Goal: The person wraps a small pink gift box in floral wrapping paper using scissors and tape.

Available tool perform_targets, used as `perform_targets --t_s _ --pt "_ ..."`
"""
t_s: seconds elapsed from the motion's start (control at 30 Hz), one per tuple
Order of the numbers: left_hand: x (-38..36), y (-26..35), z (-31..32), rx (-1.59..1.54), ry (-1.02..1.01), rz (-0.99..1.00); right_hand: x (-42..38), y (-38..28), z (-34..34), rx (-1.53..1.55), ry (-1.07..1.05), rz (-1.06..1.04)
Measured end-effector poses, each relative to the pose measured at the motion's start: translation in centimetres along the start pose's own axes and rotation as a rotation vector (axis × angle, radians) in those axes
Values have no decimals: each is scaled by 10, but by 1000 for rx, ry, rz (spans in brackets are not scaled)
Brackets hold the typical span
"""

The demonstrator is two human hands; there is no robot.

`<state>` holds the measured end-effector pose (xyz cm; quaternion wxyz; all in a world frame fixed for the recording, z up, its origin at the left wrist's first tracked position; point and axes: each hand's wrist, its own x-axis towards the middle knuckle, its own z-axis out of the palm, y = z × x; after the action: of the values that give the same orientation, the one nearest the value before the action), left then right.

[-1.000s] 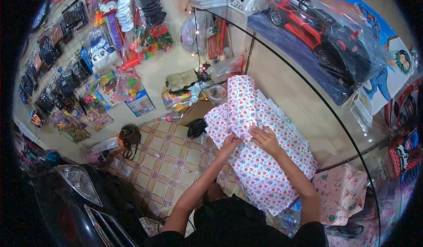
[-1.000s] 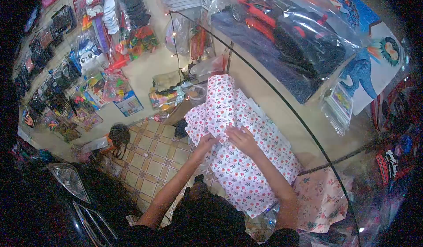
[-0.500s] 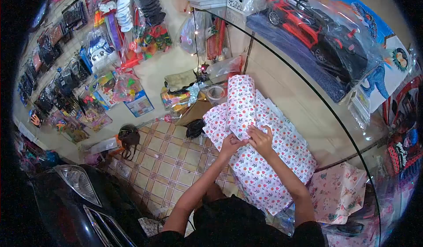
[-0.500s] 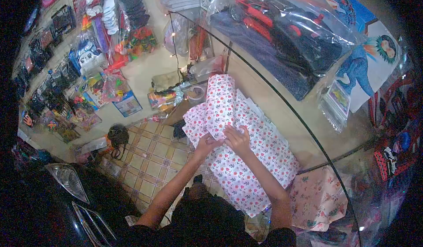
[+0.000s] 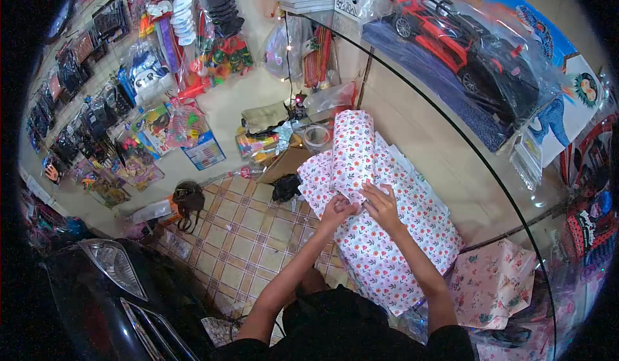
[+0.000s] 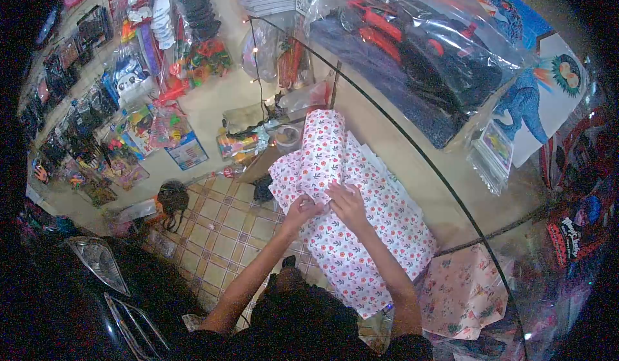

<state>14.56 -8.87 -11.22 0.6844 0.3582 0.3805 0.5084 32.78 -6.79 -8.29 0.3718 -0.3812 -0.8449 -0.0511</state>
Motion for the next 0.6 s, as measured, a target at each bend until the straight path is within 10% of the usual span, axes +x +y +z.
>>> perform_targets --t_s 0.3,0.4,0.6 --pt "3 14 3 87 101 23 8 -28 -30 315 100 315" --pt "1 14 0 126 96 -23 -10 -23 -18 819 140 865" --pt "7 0 -13 145 40 -76 2 -24 -15 1158 -172 1085"
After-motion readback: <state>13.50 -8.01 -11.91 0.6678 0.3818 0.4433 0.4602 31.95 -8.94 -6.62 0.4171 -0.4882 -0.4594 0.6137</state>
